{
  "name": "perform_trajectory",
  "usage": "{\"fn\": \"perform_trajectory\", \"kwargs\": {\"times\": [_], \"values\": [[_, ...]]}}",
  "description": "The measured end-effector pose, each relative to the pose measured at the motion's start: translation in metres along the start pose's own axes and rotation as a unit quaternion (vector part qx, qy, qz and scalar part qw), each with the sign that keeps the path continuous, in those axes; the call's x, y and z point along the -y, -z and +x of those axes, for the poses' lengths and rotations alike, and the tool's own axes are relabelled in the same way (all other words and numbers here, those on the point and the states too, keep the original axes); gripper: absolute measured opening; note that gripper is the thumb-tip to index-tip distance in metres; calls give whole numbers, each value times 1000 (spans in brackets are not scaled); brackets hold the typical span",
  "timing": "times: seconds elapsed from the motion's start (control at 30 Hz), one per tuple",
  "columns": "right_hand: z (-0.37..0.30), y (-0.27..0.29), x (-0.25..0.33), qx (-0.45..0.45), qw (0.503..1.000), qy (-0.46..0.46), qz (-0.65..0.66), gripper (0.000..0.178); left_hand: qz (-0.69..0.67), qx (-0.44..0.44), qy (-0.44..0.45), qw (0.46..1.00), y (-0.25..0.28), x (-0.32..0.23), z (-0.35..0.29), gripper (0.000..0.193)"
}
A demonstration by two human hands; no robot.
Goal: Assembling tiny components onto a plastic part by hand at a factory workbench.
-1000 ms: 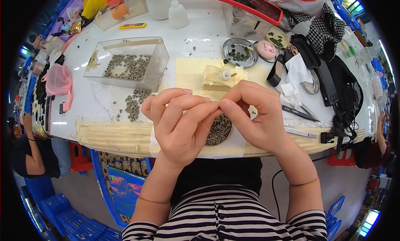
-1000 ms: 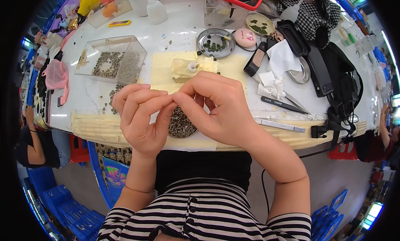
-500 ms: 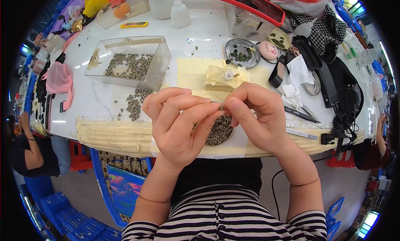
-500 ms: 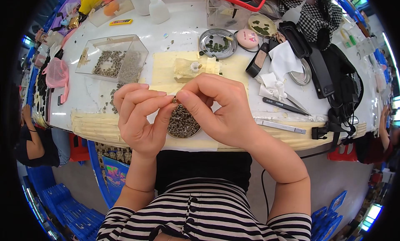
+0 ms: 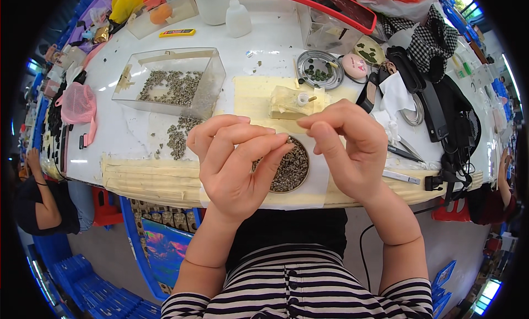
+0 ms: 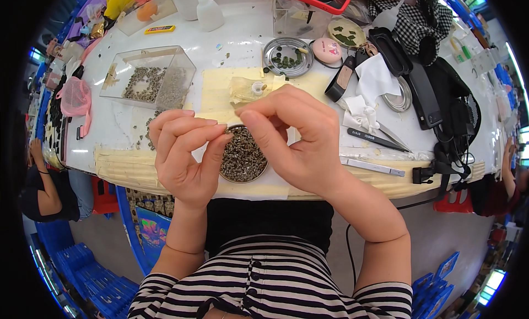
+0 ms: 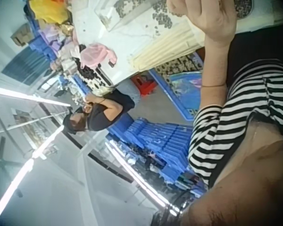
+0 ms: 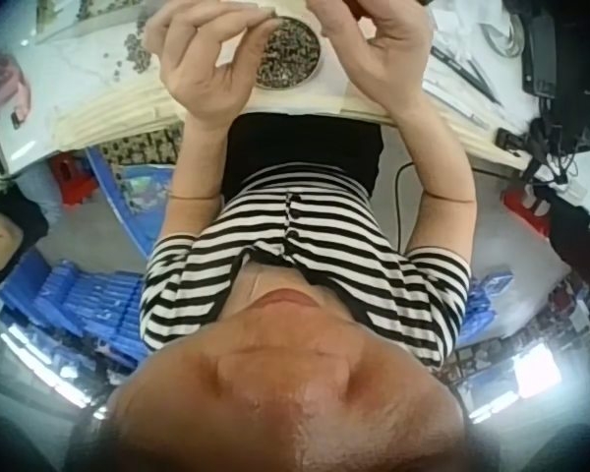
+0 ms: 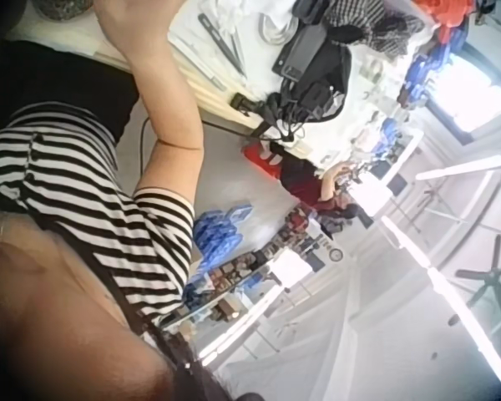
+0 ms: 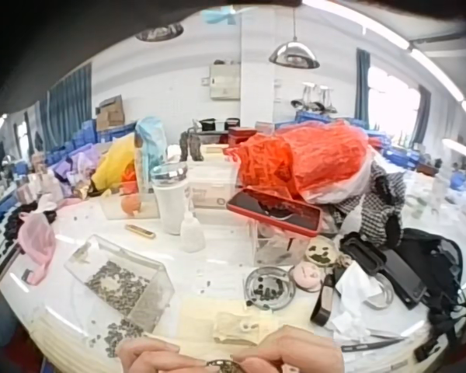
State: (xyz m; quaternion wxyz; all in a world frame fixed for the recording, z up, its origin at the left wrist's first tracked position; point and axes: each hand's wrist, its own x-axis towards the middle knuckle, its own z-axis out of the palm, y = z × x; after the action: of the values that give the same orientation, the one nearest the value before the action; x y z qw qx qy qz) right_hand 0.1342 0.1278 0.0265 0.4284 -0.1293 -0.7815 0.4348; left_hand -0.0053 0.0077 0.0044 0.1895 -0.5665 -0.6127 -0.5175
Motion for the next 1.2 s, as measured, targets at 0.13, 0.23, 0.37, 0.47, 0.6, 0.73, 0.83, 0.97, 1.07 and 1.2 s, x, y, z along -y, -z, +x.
{"fn": "perform_trajectory", "kwargs": {"times": [0.13,0.23,0.37,0.47,0.6,0.73,0.83,0.97,1.07,1.2], "values": [[7,3,-4,-57,992,-12,-108,8,-2,3,0,1000,0,1,-1,22],[11,2,-6,-52,976,4,-214,14,-5,2,2,1000,0,2,-2,22],[10,1,-19,-51,963,50,-259,13,-12,0,-1,1000,-1,2,-1,22],[11,2,-19,-70,958,77,-268,12,-13,-7,5,1000,-1,3,-3,22],[11,7,-10,-115,953,116,-253,9,-5,15,7,1000,3,0,0,16],[5,14,-1,-64,997,49,-19,9,-7,6,3,1000,0,1,0,19],[3,9,-2,-53,997,39,47,9,-12,-2,4,1000,-1,1,-1,21],[3,8,-3,-46,996,56,47,9,-4,6,2,1000,-2,0,-1,21],[4,9,-4,-45,996,62,42,9,-7,8,4,1000,-2,-1,0,21],[4,8,-5,-43,996,62,43,9,-8,8,3,1000,-2,0,0,21]]}}
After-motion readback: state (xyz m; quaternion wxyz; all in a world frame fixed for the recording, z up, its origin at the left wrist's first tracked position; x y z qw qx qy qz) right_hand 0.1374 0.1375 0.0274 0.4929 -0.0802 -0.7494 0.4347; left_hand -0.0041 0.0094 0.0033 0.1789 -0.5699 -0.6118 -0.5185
